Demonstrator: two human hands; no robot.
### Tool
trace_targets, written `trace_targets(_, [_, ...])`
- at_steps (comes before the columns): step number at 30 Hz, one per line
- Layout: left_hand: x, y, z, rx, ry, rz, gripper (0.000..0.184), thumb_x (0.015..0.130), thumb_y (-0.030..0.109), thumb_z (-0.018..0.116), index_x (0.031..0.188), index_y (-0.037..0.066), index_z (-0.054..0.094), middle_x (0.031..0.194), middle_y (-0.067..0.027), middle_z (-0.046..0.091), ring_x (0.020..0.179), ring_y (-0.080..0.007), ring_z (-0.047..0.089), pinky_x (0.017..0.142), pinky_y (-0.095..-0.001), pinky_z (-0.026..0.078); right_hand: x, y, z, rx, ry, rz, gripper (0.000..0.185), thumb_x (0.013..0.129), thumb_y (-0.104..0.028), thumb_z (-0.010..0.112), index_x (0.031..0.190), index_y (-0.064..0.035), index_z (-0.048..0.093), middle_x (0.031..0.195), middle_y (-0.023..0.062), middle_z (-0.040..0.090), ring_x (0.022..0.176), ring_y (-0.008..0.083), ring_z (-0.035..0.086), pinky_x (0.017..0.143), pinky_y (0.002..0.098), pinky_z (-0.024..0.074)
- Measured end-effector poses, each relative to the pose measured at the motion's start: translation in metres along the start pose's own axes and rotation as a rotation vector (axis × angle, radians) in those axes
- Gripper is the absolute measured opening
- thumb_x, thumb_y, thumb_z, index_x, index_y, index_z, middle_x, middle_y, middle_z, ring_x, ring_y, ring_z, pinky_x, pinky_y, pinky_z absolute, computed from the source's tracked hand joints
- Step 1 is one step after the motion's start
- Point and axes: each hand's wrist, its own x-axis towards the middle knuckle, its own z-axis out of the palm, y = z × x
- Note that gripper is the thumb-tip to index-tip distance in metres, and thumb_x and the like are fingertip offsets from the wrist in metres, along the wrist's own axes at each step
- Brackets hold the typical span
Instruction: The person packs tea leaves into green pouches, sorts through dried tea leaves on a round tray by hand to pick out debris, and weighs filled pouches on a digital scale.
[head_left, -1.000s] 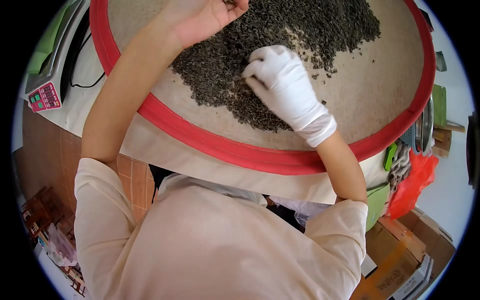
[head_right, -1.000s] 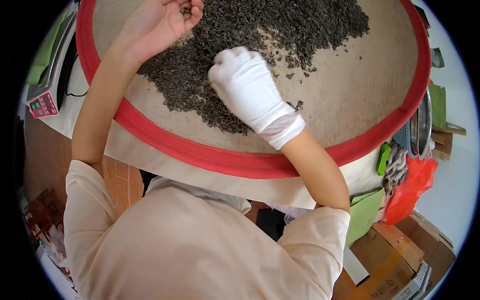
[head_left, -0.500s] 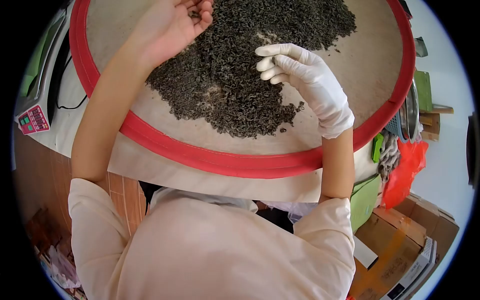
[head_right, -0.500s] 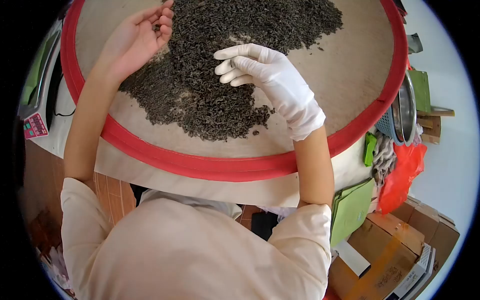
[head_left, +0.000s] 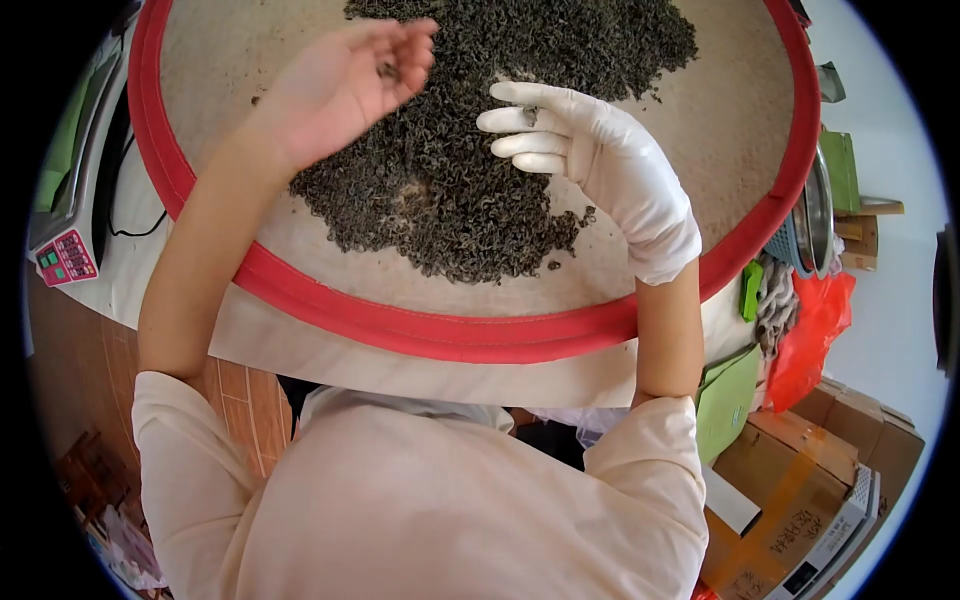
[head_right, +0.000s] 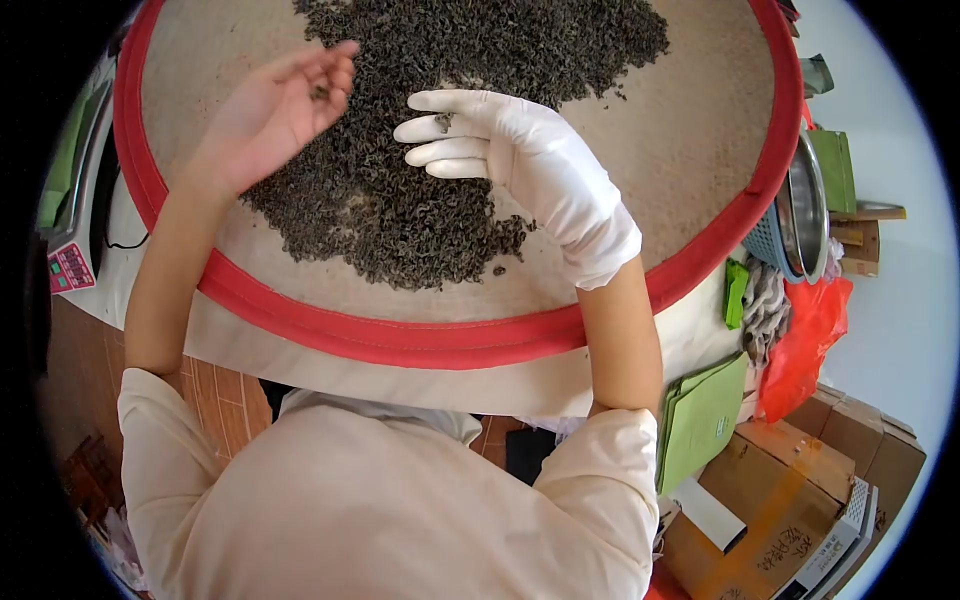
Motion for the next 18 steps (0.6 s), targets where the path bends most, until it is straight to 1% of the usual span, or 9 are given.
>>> trace_targets(1, [-0.001, -0.004, 0.008, 0.126, 0.109, -0.045, 0.031, 0.102, 0.016, 0.041, 0.122, -0.007, 0.049, 0.1, -0.0075, 0.055, 0.088, -0.0147, 0.056, 0.085, -0.0269, 0.053, -0.001, -0.001, 0.003, -0.001, -0.003, -0.002, 0.037, 0.099, -0.015, 0.044, 0.128, 0.0062, 0.053, 0.113, 0.0195, 0.066, 0.096, 0.0215, 0.067, 0.085, 0.0274, 0.0521])
trace_targets(2, [0.001, -0.01, 0.0, 0.113, -0.029, -0.132, 0.037, 0.103, 0.023, 0.04, 0.122, -0.007, 0.049, 0.105, -0.0095, 0.056, 0.095, -0.016, 0.058, 0.089, -0.0275, 0.052, -0.002, -0.002, 0.007, -0.131, 0.061, -0.066, 0.033, 0.098, -0.013, 0.046, 0.124, 0.0052, 0.057, 0.111, 0.0169, 0.067, 0.092, 0.0196, 0.067, 0.08, 0.0256, 0.053])
trace_targets(4, [-0.004, -0.019, 0.021, 0.107, 0.003, -0.288, 0.043, 0.103, 0.029, 0.037, 0.124, -0.006, 0.049, 0.115, -0.0129, 0.057, 0.107, -0.0192, 0.058, 0.094, -0.0289, 0.051, -0.004, -0.005, 0.016, -0.258, 0.123, -0.129, 0.029, 0.097, -0.01, 0.049, 0.12, 0.0041, 0.06, 0.108, 0.0143, 0.068, 0.087, 0.0177, 0.068, 0.075, 0.0239, 0.0538])
trace_targets(6, [-0.003, -0.026, 0.019, 0.036, -0.154, -0.408, 0.046, 0.104, 0.034, 0.035, 0.126, -0.005, 0.049, 0.122, -0.0144, 0.057, 0.115, -0.0223, 0.057, 0.101, -0.0326, 0.047, -0.004, -0.007, 0.026, -0.378, 0.12, -0.175, 0.026, 0.096, -0.008, 0.053, 0.119, 0.0006, 0.063, 0.103, 0.0076, 0.07, 0.078, 0.0103, 0.065, 0.066, 0.0193, 0.0504])
trace_targets(9, [-0.004, -0.029, 0.019, 0.022, -0.219, -0.441, 0.044, 0.104, 0.032, 0.036, 0.126, -0.005, 0.048, 0.122, -0.0136, 0.057, 0.115, -0.0215, 0.057, 0.101, -0.0317, 0.047, -0.004, -0.001, 0.039, -0.462, 0.191, -0.249, 0.025, 0.095, -0.008, 0.055, 0.117, -0.0037, 0.065, 0.099, 0.0021, 0.07, 0.07, 0.0037, 0.057, 0.061, 0.0175, 0.0463])
trace_targets(11, [-0.002, -0.031, 0.016, 0.024, -0.103, -0.343, 0.042, 0.104, 0.029, 0.036, 0.126, -0.004, 0.049, 0.119, -0.0126, 0.057, 0.111, -0.0202, 0.057, 0.097, -0.0303, 0.049, -0.002, 0.003, 0.032, -0.525, 0.245, -0.295, 0.023, 0.095, -0.009, 0.057, 0.116, -0.008, 0.068, 0.097, -0.0018, 0.07, 0.068, 0.0024, 0.054, 0.06, 0.0172, 0.0455])
trace_targets(14, [0.001, -0.025, 0.005, 0.036, 0.012, -0.231, 0.029, 0.104, 0.021, 0.038, 0.116, -0.001, 0.051, 0.106, -0.0069, 0.056, 0.098, -0.0145, 0.059, 0.088, -0.0258, 0.053, 0.005, 0.01, 0.005, -0.867, 0.461, -0.493, 0.021, 0.095, -0.012, 0.054, 0.109, -0.0049, 0.068, 0.087, 0.0064, 0.07, 0.064, 0.0076, 0.057, 0.059, 0.022, 0.0471])
trace_targets(15, [0.001, -0.023, 0.004, 0.013, 0.037, -0.2, 0.023, 0.103, 0.018, 0.04, 0.112, 0.0, 0.051, 0.102, -0.0053, 0.055, 0.093, -0.0126, 0.058, 0.084, -0.0233, 0.053, -0.001, 0.006, 0.002, -1.017, 0.529, -0.27, 0.023, 0.094, -0.015, 0.052, 0.107, -0.0037, 0.067, 0.086, 0.0138, 0.069, 0.069, 0.015, 0.064, 0.065, 0.0261, 0.0512])
trace_targets(18, [0.003, -0.016, -0.01, -0.114, 0.033, -0.175, 0.021, 0.103, 0.016, 0.04, 0.111, 0.0, 0.05, 0.101, -0.0055, 0.054, 0.088, -0.012, 0.057, 0.08, -0.0227, 0.053, 0.006, 0.025, -0.015, -1.303, 0.49, -0.026, 0.026, 0.094, -0.016, 0.05, 0.11, -0.0046, 0.066, 0.085, 0.0153, 0.068, 0.073, 0.0193, 0.067, 0.069, 0.0281, 0.0527])
